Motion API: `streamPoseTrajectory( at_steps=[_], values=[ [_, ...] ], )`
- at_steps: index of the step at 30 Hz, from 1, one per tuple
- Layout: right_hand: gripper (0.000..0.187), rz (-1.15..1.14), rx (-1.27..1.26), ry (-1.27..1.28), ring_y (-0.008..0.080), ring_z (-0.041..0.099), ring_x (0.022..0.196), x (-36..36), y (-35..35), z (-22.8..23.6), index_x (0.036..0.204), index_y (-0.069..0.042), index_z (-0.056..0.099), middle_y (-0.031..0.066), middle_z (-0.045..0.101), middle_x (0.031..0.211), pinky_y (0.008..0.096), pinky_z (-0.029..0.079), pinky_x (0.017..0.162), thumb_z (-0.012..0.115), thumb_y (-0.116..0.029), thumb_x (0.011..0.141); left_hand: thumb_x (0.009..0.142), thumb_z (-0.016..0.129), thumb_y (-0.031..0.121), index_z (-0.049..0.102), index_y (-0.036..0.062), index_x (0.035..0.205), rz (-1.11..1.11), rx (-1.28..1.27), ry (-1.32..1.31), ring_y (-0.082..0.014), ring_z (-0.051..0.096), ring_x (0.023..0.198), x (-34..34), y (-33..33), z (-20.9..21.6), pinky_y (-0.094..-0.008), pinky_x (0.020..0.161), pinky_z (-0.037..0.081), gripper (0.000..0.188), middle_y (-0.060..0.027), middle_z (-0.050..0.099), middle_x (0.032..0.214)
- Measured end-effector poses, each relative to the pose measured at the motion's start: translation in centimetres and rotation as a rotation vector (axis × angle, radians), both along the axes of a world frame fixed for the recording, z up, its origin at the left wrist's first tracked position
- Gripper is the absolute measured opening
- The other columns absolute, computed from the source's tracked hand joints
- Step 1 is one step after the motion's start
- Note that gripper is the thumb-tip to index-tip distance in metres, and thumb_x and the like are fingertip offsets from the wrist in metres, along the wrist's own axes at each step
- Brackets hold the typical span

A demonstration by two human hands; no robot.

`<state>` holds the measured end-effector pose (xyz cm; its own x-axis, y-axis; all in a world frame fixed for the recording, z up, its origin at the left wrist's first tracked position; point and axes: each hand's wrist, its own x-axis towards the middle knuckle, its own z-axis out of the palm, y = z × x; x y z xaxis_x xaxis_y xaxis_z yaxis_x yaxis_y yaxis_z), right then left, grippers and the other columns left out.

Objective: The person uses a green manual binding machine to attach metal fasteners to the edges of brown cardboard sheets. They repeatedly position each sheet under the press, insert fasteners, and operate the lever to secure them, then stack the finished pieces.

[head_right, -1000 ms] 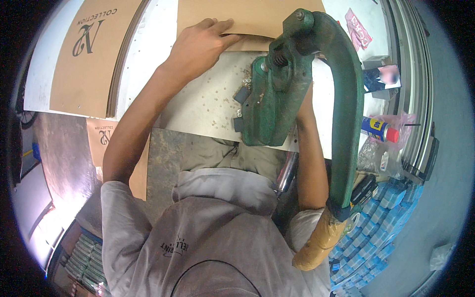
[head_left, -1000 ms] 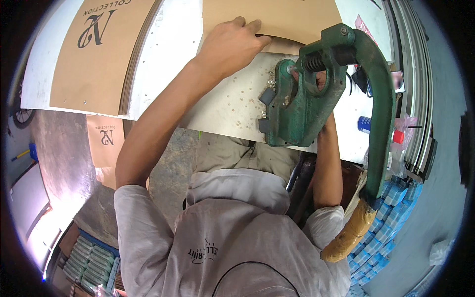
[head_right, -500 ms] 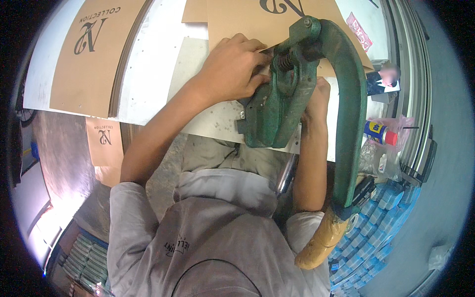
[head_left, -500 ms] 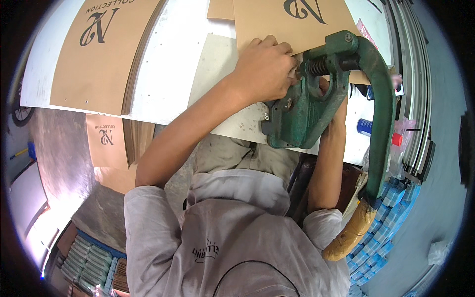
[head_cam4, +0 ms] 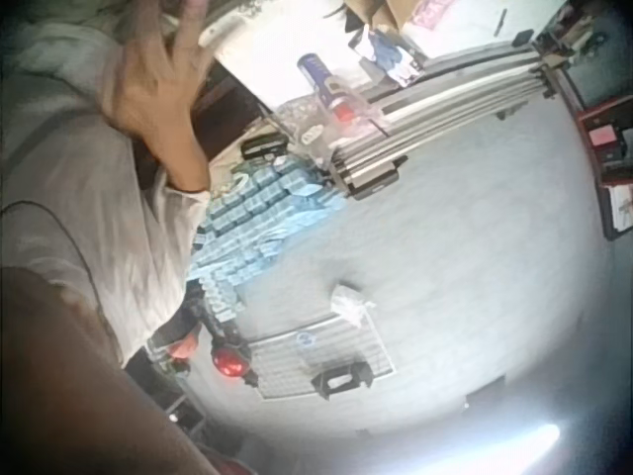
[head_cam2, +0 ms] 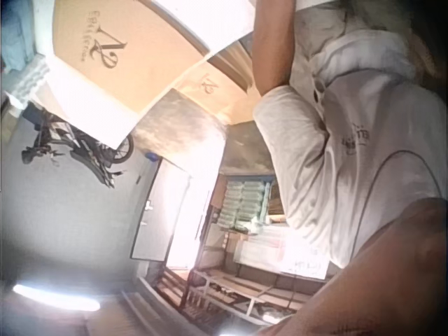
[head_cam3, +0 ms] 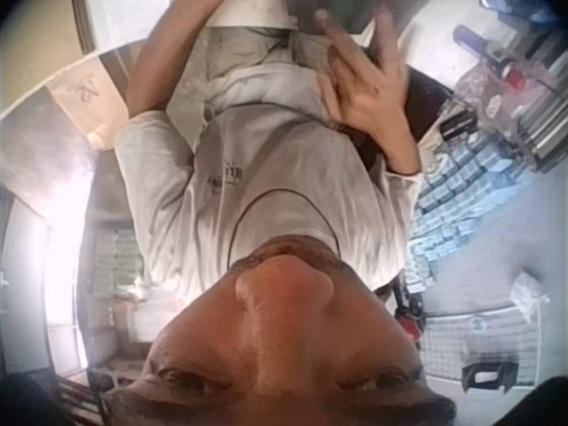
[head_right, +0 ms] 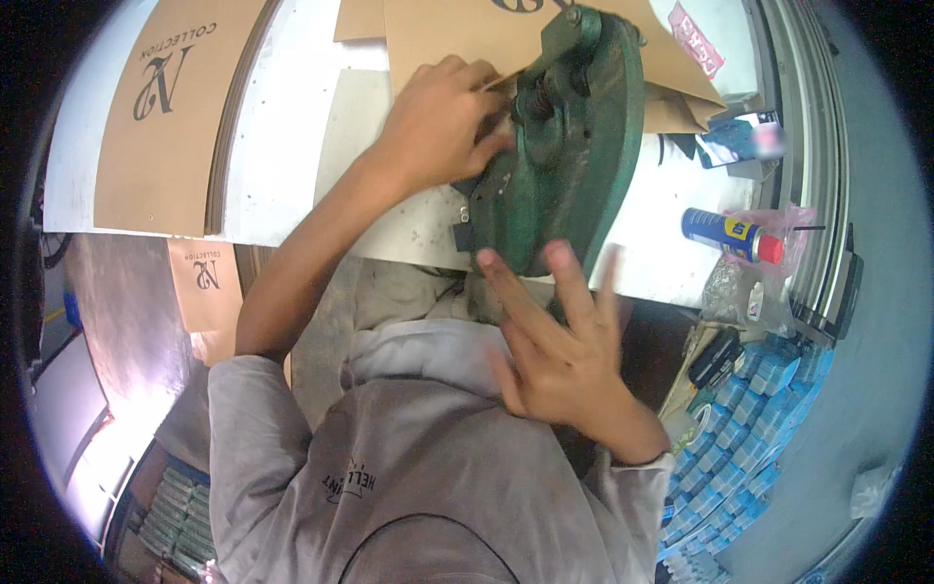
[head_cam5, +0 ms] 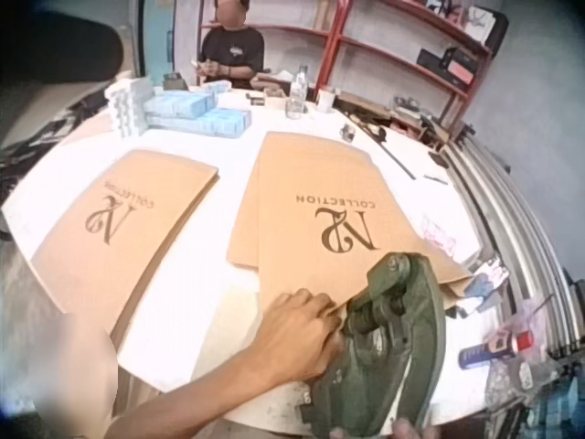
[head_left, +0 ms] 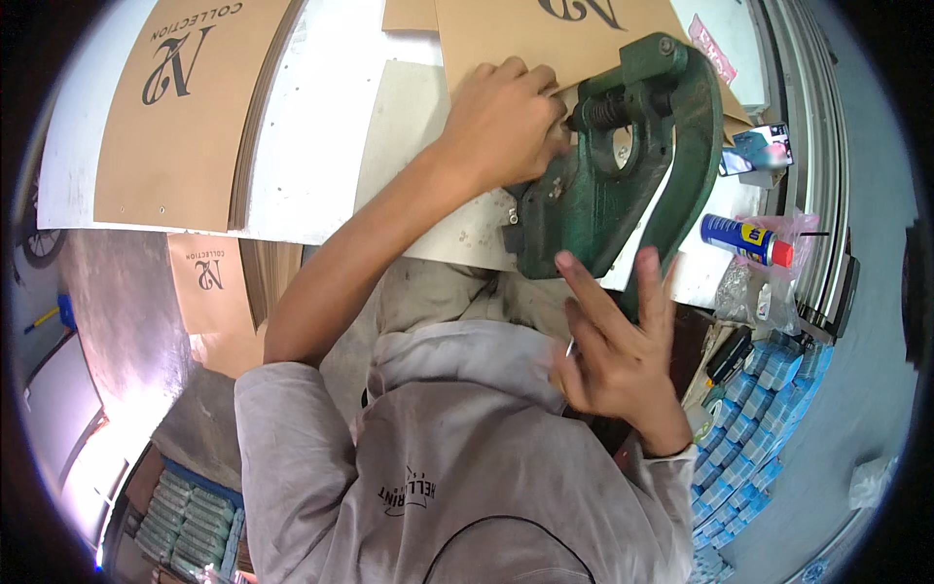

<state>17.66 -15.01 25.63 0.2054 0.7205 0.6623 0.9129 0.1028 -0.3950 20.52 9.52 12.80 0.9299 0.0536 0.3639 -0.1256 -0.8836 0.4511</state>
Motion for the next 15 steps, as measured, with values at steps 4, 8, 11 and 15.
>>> streamPoseTrajectory(
  at_steps=[4, 8, 11, 15],
  values=[
    [0.071, 0.209, -0.086, 0.275, 0.0477, 0.044, 0.142, 0.0, -0.7, 3.0, 0.131, -0.013, 0.066, 0.0216, 0.066, 0.131, 0.0653, 0.015, 0.124, 0.057, -0.071, 0.092, 0.081, 0.078, 0.022, 0.078, 0.0089, 0.102, -0.054, 0.118, -0.01, -0.0309, 0.063, 0.103, -0.4, -0.1, 0.1, -0.0434, 0.091, 0.052, 0.025, -0.0099, 0.069, 0.11],
    [0.064, -0.069, 0.159, 0.532, 0.0443, 0.048, 0.138, 3.3, -2.0, 3.0, 0.131, -0.012, 0.067, 0.0198, 0.068, 0.128, 0.0624, 0.022, 0.122, 0.061, -0.063, 0.093, 0.086, 0.071, 0.012, 0.077, 0.0096, 0.107, -0.027, 0.244, 0.042, -0.0315, 0.067, 0.101, 0.7, 2.0, 1.1, -0.0419, 0.086, 0.056, 0.023, -0.0086, 0.07, 0.114],
    [0.034, -0.667, -0.116, 0.451, 0.027, 0.065, 0.114, 8.5, -4.8, -2.5, 0.126, -0.003, 0.067, 0.0144, 0.071, 0.114, 0.0467, 0.051, 0.102, 0.065, -0.026, 0.102, 0.088, 0.067, 0.007, 0.076, 0.0102, 0.105, 0.068, 0.072, -0.216, -0.035, 0.071, 0.097, 2.0, 4.1, 1.1, -0.0414, 0.084, 0.058, 0.02, -0.0077, 0.07, 0.118],
    [0.024, -0.742, -0.316, 0.373, 0.014, 0.064, 0.084, 14.0, -5.1, -14.1, 0.117, 0.003, 0.07, 0.0101, 0.071, 0.101, 0.0304, 0.052, 0.072, 0.065, 0.0, 0.094, 0.098, 0.057, 0.0, 0.065, -0.0033, 0.103, 0.268, -0.357, -0.779, -0.0198, 0.066, 0.082, 3.3, 3.0, 4.3, -0.033, 0.068, 0.052, 0.01, -0.0131, 0.066, 0.089]
  ],
)
